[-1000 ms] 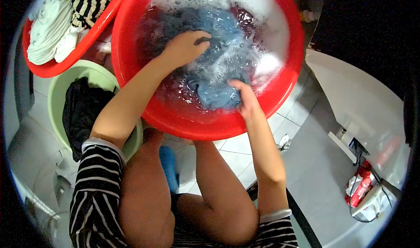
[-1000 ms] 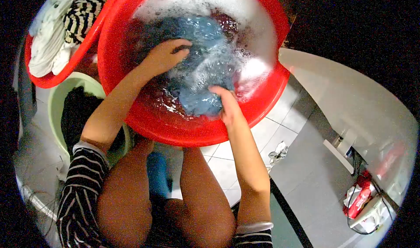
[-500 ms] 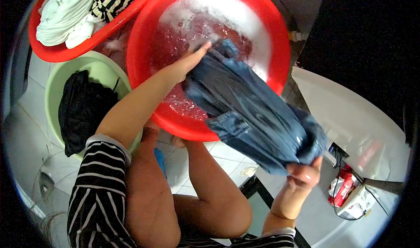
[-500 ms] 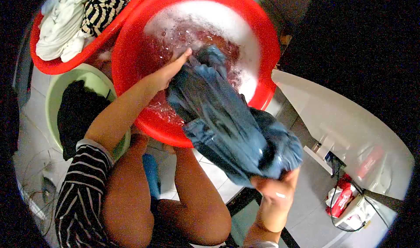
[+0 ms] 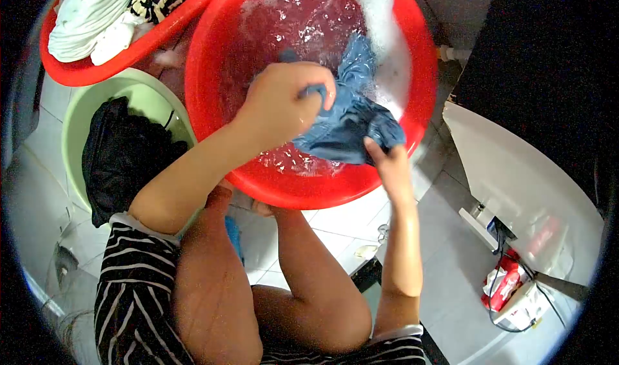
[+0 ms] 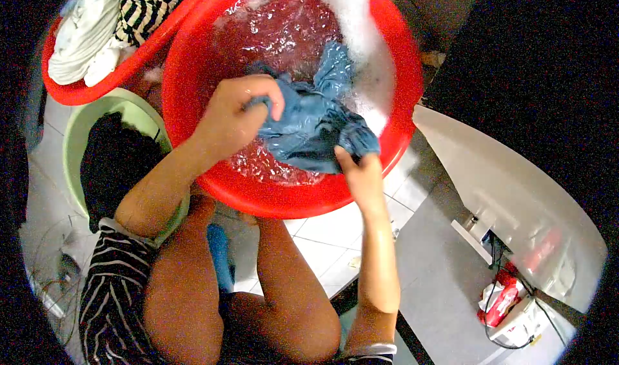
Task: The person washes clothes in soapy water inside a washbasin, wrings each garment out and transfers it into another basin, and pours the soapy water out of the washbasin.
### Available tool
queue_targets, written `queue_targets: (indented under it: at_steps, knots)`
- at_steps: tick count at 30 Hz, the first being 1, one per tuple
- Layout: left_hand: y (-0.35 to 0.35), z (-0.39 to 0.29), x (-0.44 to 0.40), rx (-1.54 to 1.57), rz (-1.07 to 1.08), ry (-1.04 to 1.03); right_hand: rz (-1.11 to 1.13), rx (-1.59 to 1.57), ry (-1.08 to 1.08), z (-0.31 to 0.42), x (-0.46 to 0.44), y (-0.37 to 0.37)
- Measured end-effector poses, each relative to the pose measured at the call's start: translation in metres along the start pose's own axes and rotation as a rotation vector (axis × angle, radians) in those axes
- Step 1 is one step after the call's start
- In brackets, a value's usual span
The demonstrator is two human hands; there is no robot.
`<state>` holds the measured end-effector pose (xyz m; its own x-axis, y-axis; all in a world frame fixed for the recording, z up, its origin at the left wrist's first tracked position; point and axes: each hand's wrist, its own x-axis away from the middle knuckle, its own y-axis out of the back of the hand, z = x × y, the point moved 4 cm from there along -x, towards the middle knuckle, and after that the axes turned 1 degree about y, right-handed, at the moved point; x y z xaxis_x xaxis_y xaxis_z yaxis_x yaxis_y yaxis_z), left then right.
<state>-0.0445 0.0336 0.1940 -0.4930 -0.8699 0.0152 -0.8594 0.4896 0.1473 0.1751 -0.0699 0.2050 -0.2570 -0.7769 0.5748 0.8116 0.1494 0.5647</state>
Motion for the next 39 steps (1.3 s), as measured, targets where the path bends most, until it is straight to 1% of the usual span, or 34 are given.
queue_targets:
  at_steps: [1,2,3,4,5,6,8,9,10,11,12,14,15,17,19,20,21,22,23,24,25,26,27,28,29,30,32,34,36,37,39]
  knots:
    - [-0.003,-0.006,-0.001,-0.236,-0.028,-0.092,-0.076,0.109,0.166,-0.02,-0.014,-0.012]
    - [-0.012,-0.006,-0.002,-0.384,-0.05,-0.152,-0.108,0.117,0.222,-0.037,-0.024,-0.027]
    - [-0.029,0.0,-0.002,-0.533,-0.074,-0.214,-0.107,0.229,0.41,-0.026,-0.029,-0.039]
    - [-0.045,0.009,0.001,-0.681,-0.097,-0.278,-0.153,0.391,0.391,-0.018,-0.023,-0.051]
    - [-0.067,0.043,0.001,-0.75,0.168,-0.12,-0.219,0.554,0.467,-0.019,-0.022,-0.064]
    - [-0.079,0.072,0.001,-0.809,0.187,-0.174,-0.285,0.72,0.542,-0.028,-0.023,-0.073]
    - [-0.087,0.111,-0.007,-0.833,0.178,-0.215,-0.298,0.762,0.492,-0.074,-0.042,-0.081]
    - [-0.09,0.132,-0.015,-0.763,0.158,-0.174,-0.299,0.782,0.46,-0.09,-0.05,-0.082]
    - [-0.092,0.153,-0.023,-0.693,0.143,-0.13,0.059,0.408,0.183,-0.099,-0.07,-0.076]
    - [-0.092,0.165,-0.031,-0.628,0.12,-0.093,0.07,0.517,-0.063,-0.121,-0.083,-0.082]
    - [-0.096,0.175,-0.039,-0.674,0.108,-0.096,0.075,0.622,-0.305,-0.14,-0.093,-0.087]
    - [-0.109,0.188,-0.039,-0.755,0.094,-0.079,0.275,0.904,-0.291,-0.103,-0.094,-0.095]
    - [-0.117,0.195,-0.035,-1.011,0.122,-0.089,0.116,0.891,-0.152,-0.115,-0.095,-0.1]
    - [-0.125,0.221,-0.044,-0.984,0.289,-0.136,-0.215,0.839,0.132,-0.179,-0.097,-0.127]
    - [-0.129,0.243,-0.032,-0.933,0.478,-0.153,-0.139,0.947,0.141,-0.184,-0.086,-0.138]
    - [-0.121,0.243,-0.032,-0.611,0.462,-0.041,0.071,1.081,0.024,-0.157,-0.091,-0.129]
    - [-0.11,0.235,-0.035,-0.287,0.432,0.063,0.098,1.085,-0.061,-0.147,-0.094,-0.122]
    - [-0.107,0.223,-0.034,-0.29,0.47,0.031,0.126,1.09,-0.145,-0.137,-0.097,-0.114]
    - [-0.104,0.209,-0.033,-0.292,0.507,0.0,-0.029,0.964,-0.194,-0.133,-0.097,-0.107]
    - [-0.104,0.194,-0.036,-0.637,0.594,-0.175,-0.184,0.835,-0.233,-0.129,-0.099,-0.099]
    - [-0.096,0.173,-0.04,-0.766,0.573,-0.164,0.022,0.729,-0.326,-0.094,-0.094,-0.076]
    - [-0.088,0.151,-0.043,-0.895,0.555,-0.151,-0.214,0.048,-0.047,-0.094,-0.081,-0.064]
    - [-0.071,0.12,-0.042,-0.802,0.438,0.044,-0.199,-0.339,-0.139,-0.084,-0.069,-0.055]
    - [-0.06,0.104,-0.034,-0.704,0.318,0.236,-0.174,-0.727,-0.232,-0.063,-0.056,-0.047]
    - [-0.054,0.105,-0.016,-0.693,0.299,0.169,-0.174,-0.734,-0.171,-0.043,-0.041,-0.035]
    - [-0.047,0.1,-0.003,-0.731,0.304,0.154,-0.175,-0.742,-0.109,-0.023,-0.027,-0.025]
    - [-0.039,0.087,0.017,-0.797,0.32,0.119,-0.185,-0.689,-0.074,0.011,0.003,-0.006]
    - [-0.037,0.085,0.027,-0.733,0.266,0.144,-0.342,-0.681,0.105,0.047,0.036,0.01]
    - [-0.036,0.077,0.029,-0.676,0.171,0.139,-0.306,-0.589,0.1,0.078,0.067,0.027]
    - [-0.038,0.07,0.026,-0.604,0.16,0.133,-0.351,-0.499,0.128,0.09,0.08,0.033]
    - [-0.046,0.049,0.017,-0.522,0.122,-0.022,-0.411,-0.505,0.178,0.103,0.105,0.041]
